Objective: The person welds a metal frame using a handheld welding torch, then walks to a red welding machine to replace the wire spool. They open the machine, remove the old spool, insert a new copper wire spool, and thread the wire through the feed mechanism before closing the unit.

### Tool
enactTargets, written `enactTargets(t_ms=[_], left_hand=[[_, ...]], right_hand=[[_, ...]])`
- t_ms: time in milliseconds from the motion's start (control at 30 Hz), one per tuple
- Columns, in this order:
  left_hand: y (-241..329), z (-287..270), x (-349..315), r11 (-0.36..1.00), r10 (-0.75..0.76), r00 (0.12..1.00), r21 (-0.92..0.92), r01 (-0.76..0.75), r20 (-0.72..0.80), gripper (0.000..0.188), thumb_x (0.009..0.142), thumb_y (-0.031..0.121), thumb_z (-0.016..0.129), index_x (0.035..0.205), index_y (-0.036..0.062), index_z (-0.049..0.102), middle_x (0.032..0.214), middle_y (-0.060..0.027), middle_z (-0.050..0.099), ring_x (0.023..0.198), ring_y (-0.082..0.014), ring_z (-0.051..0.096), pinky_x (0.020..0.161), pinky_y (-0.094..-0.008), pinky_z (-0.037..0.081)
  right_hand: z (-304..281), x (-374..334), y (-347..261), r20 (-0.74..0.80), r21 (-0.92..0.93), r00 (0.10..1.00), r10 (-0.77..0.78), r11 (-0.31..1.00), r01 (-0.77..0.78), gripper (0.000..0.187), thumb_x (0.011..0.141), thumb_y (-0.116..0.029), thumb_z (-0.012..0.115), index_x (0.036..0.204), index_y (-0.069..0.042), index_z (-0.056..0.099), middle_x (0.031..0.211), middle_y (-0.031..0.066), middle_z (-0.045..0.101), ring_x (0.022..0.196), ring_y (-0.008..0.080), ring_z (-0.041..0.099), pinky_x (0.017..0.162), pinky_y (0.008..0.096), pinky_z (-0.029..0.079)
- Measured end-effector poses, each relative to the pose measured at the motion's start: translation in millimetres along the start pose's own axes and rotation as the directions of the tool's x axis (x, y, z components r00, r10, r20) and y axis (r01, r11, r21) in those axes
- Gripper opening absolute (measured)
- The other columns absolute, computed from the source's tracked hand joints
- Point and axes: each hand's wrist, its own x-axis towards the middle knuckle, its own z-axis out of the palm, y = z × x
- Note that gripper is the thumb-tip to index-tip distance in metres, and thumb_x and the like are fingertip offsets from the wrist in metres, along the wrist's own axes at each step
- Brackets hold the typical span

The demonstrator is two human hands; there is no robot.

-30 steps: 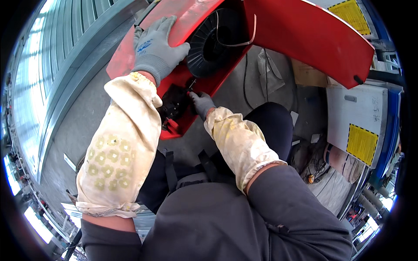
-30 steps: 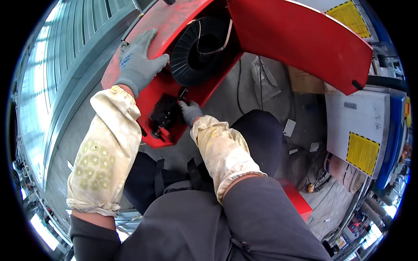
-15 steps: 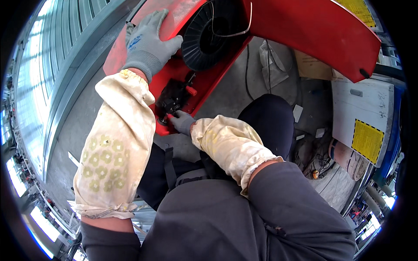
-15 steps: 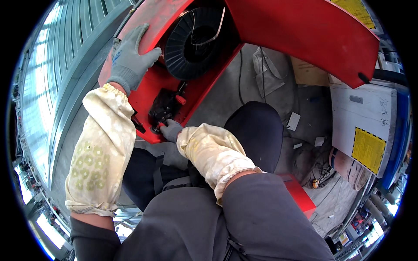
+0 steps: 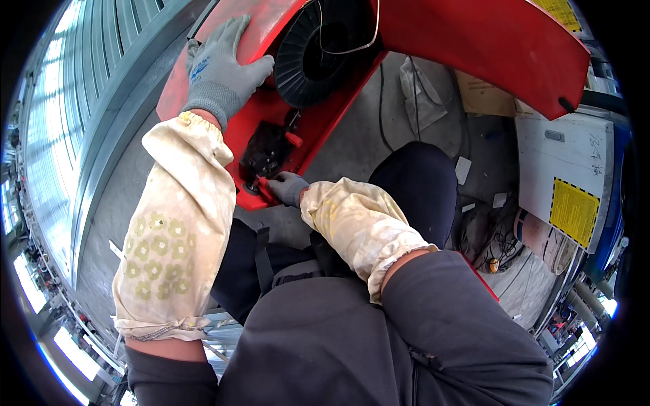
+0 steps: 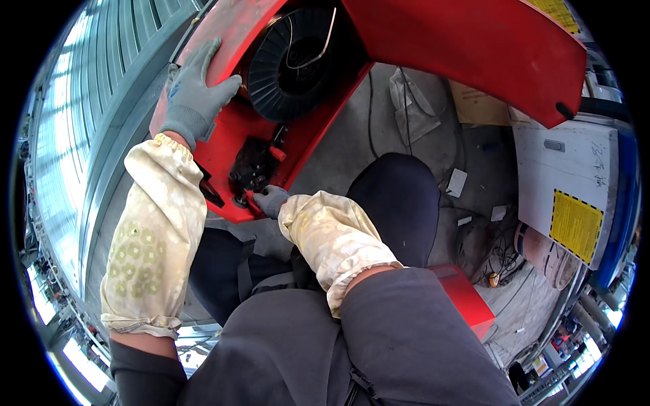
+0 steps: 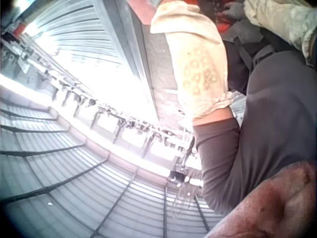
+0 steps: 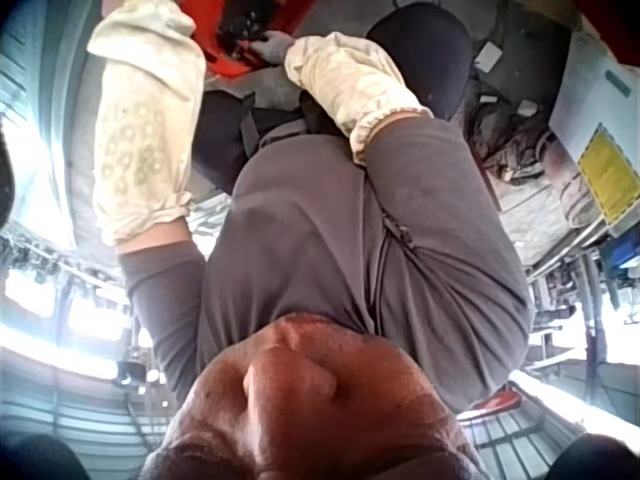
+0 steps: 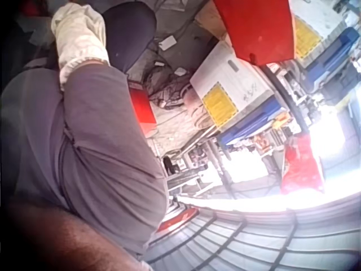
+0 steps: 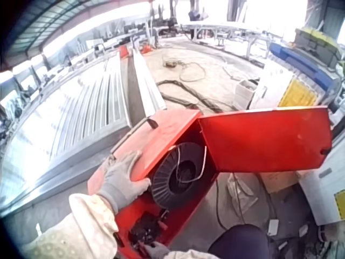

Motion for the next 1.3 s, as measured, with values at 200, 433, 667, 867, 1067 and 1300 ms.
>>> enactTargets(t_ms=[200,433,667,867,1067,1300], left_hand=[[-2.5,2.4,1.9,0.996,0.042,0.999,0.077,-0.04,-0.016,0.08,0.075,0.048,0.066,0.144,0.0101,0.049,0.148,-0.0138,0.048,0.139,-0.0287,0.042,0.121,-0.0531,0.012],[-6.0,0.1,-0.2,0.996,0.052,0.998,0.074,-0.051,-0.02,0.08,0.075,0.047,0.067,0.144,0.0093,0.049,0.148,-0.0145,0.048,0.139,-0.0292,0.042,0.121,-0.0523,0.013],[-2.5,1.8,0.7,1.0,0.031,1.0,-0.005,-0.031,-0.001,0.078,0.076,0.044,0.068,0.142,0.0072,0.05,0.148,-0.0149,0.048,0.14,-0.0299,0.042,0.12,-0.0464,0.022],[-1.3,-3.3,0.5,0.998,0.037,0.999,0.05,-0.037,-0.002,0.078,0.075,0.044,0.068,0.142,0.0067,0.05,0.148,-0.0158,0.048,0.139,-0.031,0.042,0.118,-0.044,0.025],[3.7,-0.8,-0.7,0.997,0.028,1.0,0.076,-0.026,-0.014,0.078,0.075,0.044,0.068,0.142,0.0092,0.051,0.146,-0.0137,0.049,0.138,-0.0303,0.044,0.121,-0.0506,0.017],[10.6,-9.3,-1.3,0.985,0.052,0.998,0.165,-0.045,-0.038,0.073,0.076,0.043,0.068,0.14,0.0104,0.052,0.143,-0.0123,0.052,0.135,-0.0298,0.047,0.121,-0.056,0.013]], right_hand=[[-21.6,6.2,-4.2,-0.176,-0.126,0.984,-0.003,0.992,-0.019,0.037,0.086,-0.035,0.06,0.105,-0.005,0.07,0.097,0.0187,0.072,0.096,0.0361,0.068,0.086,0.044,0.053],[-15.4,-19.1,-26.0,-0.095,-0.029,0.945,-0.313,0.95,0.311,0.042,0.088,-0.033,0.057,0.123,-0.012,0.066,0.11,0.0222,0.068,0.105,0.0384,0.065,0.092,0.0445,0.05],[-9.6,-28.1,-35.9,0.161,-0.329,0.975,-0.152,0.923,0.198,0.067,0.093,-0.032,0.049,0.155,-0.023,0.026,0.111,0.0293,0.064,0.104,0.0435,0.063,0.092,0.0489,0.049],[-22.5,-33.0,-33.1,0.336,-0.436,0.893,-0.3,0.791,0.429,0.068,0.091,-0.035,0.054,0.154,-0.026,0.031,0.12,0.0244,0.063,0.109,0.0417,0.061,0.096,0.046,0.049],[-19.9,-35.8,-28.0,0.238,-0.355,0.958,-0.158,0.904,0.237,0.073,0.084,-0.044,0.064,0.151,-0.031,0.037,0.116,0.0214,0.064,0.112,0.038,0.061,0.096,0.0447,0.049],[-41.9,-52.4,-55.2,0.313,-0.458,0.925,-0.213,0.82,0.344,0.042,0.085,-0.039,0.06,0.122,-0.02,0.069,0.116,0.016,0.068,0.115,0.0316,0.062,0.1,0.0437,0.048]])
